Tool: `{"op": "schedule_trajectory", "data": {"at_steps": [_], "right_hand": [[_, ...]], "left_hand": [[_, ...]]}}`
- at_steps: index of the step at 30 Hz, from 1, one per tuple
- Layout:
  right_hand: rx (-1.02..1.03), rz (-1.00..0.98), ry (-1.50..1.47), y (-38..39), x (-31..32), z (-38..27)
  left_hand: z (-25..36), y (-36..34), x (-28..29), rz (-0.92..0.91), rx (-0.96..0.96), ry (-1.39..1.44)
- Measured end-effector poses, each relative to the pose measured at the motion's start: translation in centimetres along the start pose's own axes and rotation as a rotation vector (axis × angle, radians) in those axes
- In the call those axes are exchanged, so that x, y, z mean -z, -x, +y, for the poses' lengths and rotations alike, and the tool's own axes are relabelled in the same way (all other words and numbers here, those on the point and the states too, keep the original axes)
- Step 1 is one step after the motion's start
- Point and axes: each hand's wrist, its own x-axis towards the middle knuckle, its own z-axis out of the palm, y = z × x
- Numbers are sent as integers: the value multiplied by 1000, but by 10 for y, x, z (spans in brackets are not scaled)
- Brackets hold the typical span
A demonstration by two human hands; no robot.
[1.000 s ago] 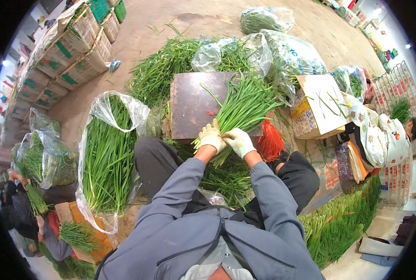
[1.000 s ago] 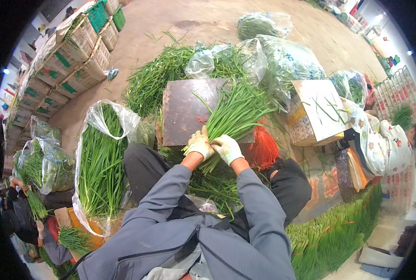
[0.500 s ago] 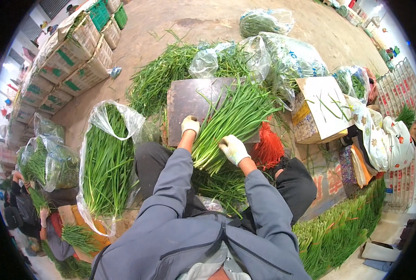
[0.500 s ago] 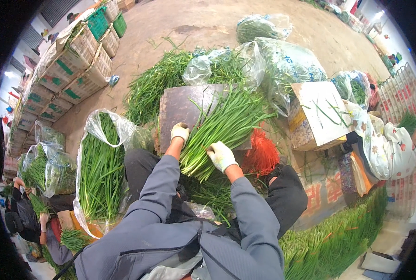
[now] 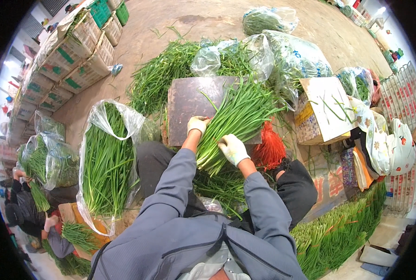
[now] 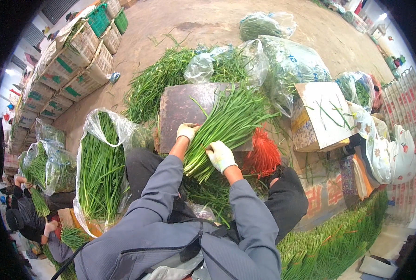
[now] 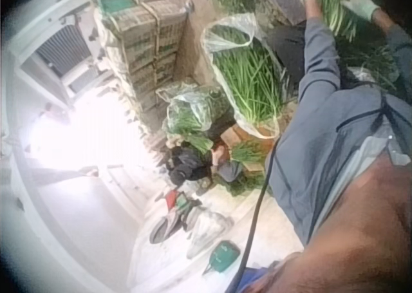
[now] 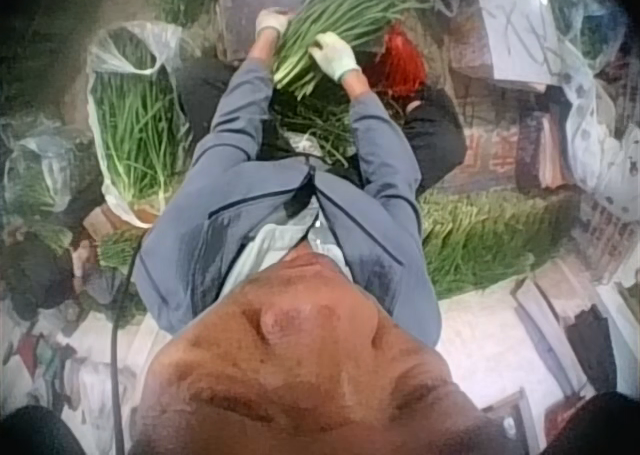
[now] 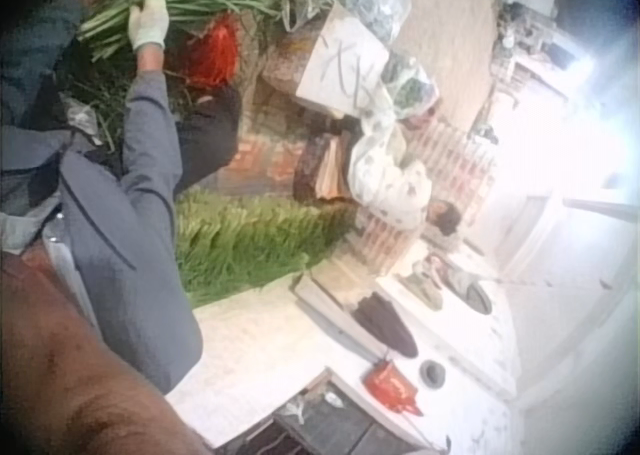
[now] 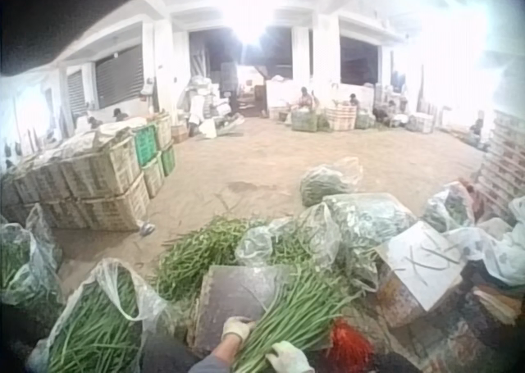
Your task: The person sorts green onions from a pile by hand, aligns several stalks into a bundle, and secures the bundle with a red tie before placing it aside.
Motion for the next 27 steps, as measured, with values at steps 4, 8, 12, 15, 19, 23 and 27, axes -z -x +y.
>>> {"op": "schedule_trajectory", "data": {"at_steps": [4,8,12,15,19,23,27], "right_hand": [[4,1,-27,0,1,-3],[2,5,-39,-2,-1,-6],[-16,62,-48,0,3,-3],[14,107,-47,-4,3,-17],[-4,134,24,-10,-4,-18],[-104,56,96,-23,-13,-18],[-168,-7,140,-29,-14,-20]], "left_hand": [[-23,-2,27,128,66,-340],[-37,11,45,144,12,-286],[-11,49,15,208,-415,-121],[-13,70,1,166,-590,-172],[-12,81,-10,79,-543,-160],[-14,75,-12,113,-433,-46],[-19,71,-13,84,-375,106]]}}
